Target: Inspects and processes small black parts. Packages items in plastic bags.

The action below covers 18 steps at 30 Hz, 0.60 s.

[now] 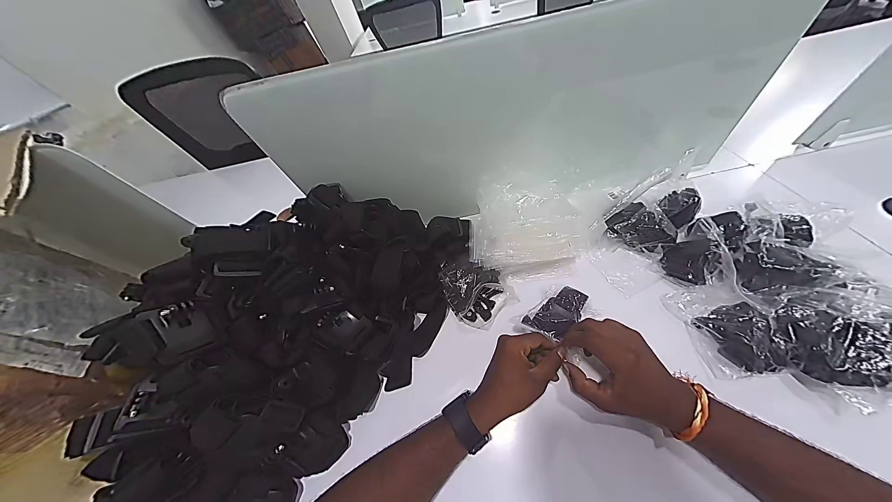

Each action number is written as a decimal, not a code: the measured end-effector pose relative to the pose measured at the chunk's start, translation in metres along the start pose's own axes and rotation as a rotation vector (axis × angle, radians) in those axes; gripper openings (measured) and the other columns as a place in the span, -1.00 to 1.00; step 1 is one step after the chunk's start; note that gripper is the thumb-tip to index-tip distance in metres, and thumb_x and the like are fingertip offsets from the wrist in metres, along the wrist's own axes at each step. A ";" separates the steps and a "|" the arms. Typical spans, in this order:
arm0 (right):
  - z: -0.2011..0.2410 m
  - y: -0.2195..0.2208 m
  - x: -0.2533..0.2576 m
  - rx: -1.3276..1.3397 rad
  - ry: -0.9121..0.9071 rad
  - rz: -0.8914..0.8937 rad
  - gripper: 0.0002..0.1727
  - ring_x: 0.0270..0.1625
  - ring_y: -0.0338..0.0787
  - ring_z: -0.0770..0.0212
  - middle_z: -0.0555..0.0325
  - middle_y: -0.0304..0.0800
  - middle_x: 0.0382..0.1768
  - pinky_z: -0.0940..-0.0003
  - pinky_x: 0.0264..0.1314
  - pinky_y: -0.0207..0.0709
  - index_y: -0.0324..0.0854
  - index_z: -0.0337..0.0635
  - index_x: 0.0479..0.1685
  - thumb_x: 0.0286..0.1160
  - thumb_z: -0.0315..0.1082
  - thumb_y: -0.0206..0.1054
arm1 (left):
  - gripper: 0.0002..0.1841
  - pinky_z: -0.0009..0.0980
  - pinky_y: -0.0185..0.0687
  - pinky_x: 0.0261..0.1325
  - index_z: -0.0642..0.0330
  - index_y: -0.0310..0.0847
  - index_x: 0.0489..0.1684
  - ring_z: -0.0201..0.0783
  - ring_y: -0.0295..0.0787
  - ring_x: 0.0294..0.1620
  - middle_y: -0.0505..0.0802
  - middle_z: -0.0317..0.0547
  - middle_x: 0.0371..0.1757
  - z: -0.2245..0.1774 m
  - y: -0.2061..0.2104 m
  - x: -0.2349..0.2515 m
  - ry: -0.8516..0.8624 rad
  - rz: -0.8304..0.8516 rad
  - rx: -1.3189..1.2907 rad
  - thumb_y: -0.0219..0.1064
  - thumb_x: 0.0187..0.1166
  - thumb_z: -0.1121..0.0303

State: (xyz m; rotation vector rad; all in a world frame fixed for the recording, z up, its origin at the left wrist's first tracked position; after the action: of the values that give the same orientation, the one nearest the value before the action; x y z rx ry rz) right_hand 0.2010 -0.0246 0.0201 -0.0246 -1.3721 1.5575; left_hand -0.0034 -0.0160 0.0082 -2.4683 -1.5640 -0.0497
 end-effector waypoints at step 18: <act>0.003 0.003 -0.001 0.046 0.025 -0.043 -0.86 -0.22 0.72 0.27 0.19 0.81 -0.27 0.26 -0.11 0.50 0.69 -0.05 -0.14 0.53 -0.27 0.25 | -0.83 -0.62 0.46 -0.54 0.35 0.78 -0.34 -0.57 0.51 -0.66 0.72 -0.27 -0.62 0.002 0.000 -0.001 0.104 0.009 0.075 0.33 0.58 0.45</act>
State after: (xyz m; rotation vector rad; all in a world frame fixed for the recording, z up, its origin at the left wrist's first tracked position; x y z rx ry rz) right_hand 0.1981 -0.0274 0.0183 0.0141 -1.3088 1.5478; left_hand -0.0038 -0.0164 0.0057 -2.3748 -1.4844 -0.1142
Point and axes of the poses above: each hand's wrist, its own x-axis towards the middle knuckle, its own y-axis out of the palm, z = x × y, the point moved 1 cm from there along x, towards the middle knuckle
